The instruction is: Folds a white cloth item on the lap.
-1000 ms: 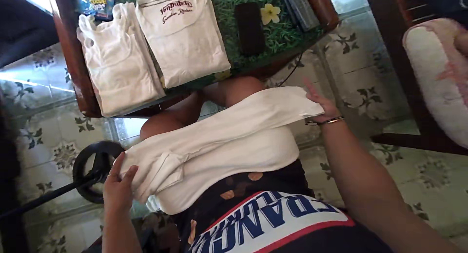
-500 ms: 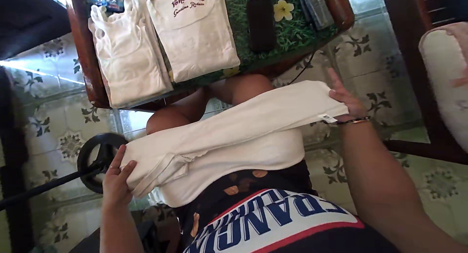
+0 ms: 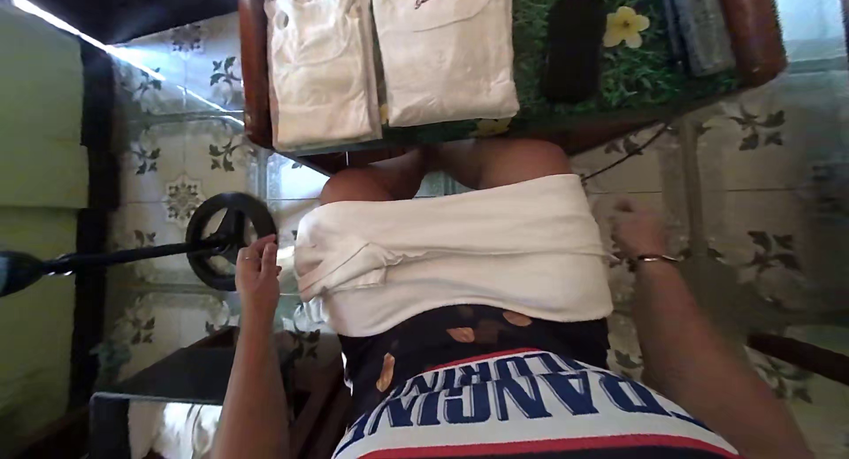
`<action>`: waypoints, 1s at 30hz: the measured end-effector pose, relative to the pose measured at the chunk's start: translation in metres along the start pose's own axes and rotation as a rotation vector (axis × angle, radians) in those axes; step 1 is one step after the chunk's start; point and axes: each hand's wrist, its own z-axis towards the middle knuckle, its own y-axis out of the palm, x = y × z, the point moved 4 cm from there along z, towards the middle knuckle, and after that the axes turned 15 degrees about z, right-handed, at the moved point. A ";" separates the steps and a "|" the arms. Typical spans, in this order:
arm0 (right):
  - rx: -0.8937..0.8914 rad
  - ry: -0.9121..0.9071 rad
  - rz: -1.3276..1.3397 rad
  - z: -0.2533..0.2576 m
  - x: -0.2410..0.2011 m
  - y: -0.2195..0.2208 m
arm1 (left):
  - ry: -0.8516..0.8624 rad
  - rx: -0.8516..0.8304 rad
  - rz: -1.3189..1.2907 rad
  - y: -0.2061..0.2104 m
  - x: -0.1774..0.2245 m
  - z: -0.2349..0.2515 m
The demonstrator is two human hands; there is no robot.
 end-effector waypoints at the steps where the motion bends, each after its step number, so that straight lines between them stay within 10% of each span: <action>1: 0.072 -0.118 0.050 -0.010 -0.025 -0.005 | 0.125 -0.044 0.024 -0.006 0.001 -0.009; 7: -0.360 -0.802 0.081 -0.143 -0.189 0.084 | 0.491 -0.191 0.338 -0.002 0.011 -0.046; 13: -1.120 -0.791 -0.180 -0.231 -0.239 0.220 | 0.532 -0.143 0.267 -0.009 0.009 -0.048; 20: -0.859 -0.746 0.196 -0.232 -0.238 0.223 | 0.174 -0.072 -0.502 0.000 0.007 -0.026; 30: -0.703 -0.861 -0.211 -0.225 -0.233 0.208 | 0.098 -0.147 -0.038 0.024 0.007 -0.019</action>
